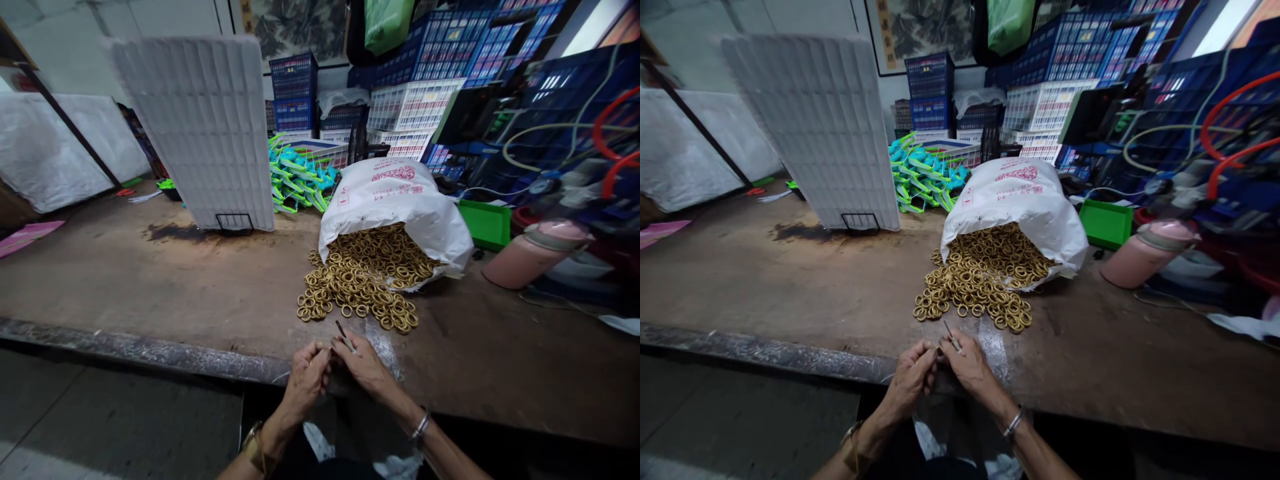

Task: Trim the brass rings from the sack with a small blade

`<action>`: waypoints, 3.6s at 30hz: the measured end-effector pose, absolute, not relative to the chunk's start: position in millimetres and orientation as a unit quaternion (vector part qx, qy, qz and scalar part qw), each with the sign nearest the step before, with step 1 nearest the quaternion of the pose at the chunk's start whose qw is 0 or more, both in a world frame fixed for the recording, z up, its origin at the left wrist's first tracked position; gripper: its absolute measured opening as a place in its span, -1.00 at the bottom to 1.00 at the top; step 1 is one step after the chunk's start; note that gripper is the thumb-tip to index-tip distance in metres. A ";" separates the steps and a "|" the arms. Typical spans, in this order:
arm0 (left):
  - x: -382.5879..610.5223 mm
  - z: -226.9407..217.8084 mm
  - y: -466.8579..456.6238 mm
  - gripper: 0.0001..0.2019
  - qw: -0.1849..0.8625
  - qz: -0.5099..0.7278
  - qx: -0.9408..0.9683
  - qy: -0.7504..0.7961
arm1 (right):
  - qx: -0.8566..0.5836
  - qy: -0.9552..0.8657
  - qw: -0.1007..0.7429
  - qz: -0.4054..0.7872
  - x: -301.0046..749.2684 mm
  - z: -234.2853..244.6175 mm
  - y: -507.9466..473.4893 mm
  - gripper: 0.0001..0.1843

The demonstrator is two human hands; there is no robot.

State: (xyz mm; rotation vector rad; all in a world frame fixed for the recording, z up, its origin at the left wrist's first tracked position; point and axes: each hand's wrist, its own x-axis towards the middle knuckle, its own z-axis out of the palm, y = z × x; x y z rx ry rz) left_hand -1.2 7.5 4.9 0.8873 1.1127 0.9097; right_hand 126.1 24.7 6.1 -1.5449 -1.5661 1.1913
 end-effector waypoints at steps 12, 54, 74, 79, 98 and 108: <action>-4.4 -4.9 3.3 -0.70 0.733 0.435 0.334 0.403 | -0.564 -0.584 0.340 0.475 125.2 -1.0 27.6 -0.77; -26.7 8.6 -6.7 -0.80 0.783 0.491 0.209 0.321 | -0.674 -0.718 0.140 0.102 109.0 -11.0 83.3 -0.82; -9.9 4.7 8.7 -0.71 0.740 0.519 0.212 0.370 | -0.547 -0.469 0.405 0.562 126.4 -1.5 29.9 -0.72; 1.9 3.3 7.5 -0.66 0.707 0.499 0.278 0.417 | -0.501 -0.427 0.423 0.622 119.9 7.6 16.0 -0.68; -2.1 8.1 4.3 -0.71 0.688 0.406 0.397 0.451 | -0.584 -0.610 0.338 0.416 120.6 13.3 21.7 -0.72; -2.1 14.3 3.2 -0.71 0.692 0.437 0.366 0.443 | -0.575 -0.692 0.302 0.315 128.8 2.5 14.8 -0.85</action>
